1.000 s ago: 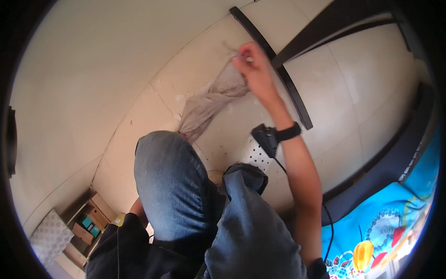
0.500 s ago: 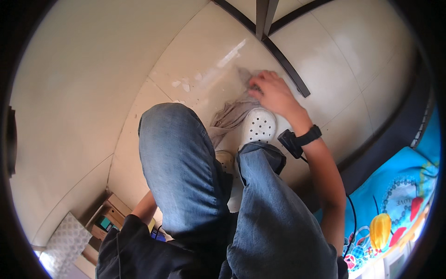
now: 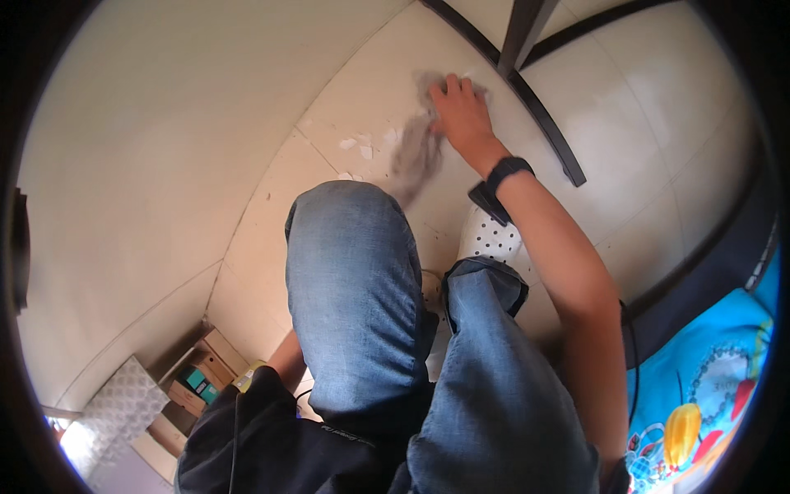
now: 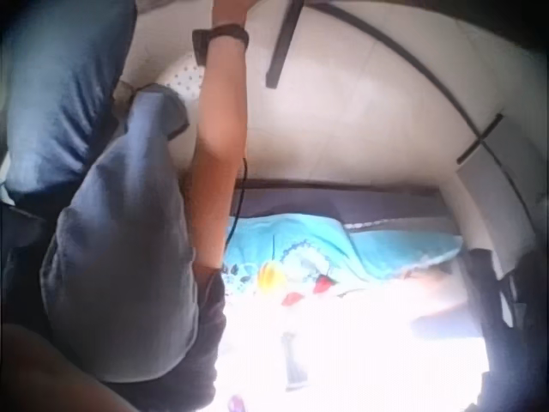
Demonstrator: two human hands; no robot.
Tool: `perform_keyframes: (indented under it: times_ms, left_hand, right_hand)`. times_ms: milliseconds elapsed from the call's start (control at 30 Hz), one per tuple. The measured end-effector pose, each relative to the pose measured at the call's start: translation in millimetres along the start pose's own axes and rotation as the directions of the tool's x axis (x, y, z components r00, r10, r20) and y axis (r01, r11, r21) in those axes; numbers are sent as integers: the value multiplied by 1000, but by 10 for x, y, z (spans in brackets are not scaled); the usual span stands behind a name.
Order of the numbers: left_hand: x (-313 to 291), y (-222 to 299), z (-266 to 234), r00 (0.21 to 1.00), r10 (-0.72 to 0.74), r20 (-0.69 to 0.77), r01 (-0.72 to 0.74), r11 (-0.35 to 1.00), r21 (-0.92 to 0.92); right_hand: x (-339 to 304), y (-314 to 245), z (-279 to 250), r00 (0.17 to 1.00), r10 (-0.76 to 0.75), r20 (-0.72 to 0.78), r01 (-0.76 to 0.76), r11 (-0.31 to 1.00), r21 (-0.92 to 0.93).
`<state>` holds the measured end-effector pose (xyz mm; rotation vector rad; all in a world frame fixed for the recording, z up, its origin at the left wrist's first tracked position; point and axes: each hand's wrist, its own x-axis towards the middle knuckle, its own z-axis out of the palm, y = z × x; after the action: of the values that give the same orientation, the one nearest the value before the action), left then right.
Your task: The person uses a cloth to wipe up spilled white liquid from the floor, cleaning the surface and the base of a stand.
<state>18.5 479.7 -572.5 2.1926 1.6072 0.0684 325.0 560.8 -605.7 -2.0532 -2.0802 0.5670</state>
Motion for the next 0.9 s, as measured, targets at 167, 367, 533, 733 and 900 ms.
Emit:
perform_keyframes:
  times_ms: [167, 367, 533, 733, 900]
  left_hand:
    - [417, -150, -58, 989, -78, -127, 59, 987, -152]
    - [-15, -145, -619, 855, -51, -517, -86, 968, -237]
    - [-1062, -168, -562, 988, 117, 102, -86, 959, -272]
    - [-1689, 73, -256, 846, 199, 494, 17, 917, -399]
    - [-1783, -18, -261, 860, 158, 485, 39, 927, -372]
  right_hand:
    - [295, 101, -134, 988, 67, -137, -48, 989, 141]
    - [-349, -126, -870, 978, -100, -184, 181, 848, 499]
    - [-904, -152, -768, 866, -476, 156, 422, 861, 286]
    - [-1395, -291, -100, 762, -622, 179, 523, 755, 396]
    - [-1537, -446, 46, 686, -692, 225, 485, 665, 569]
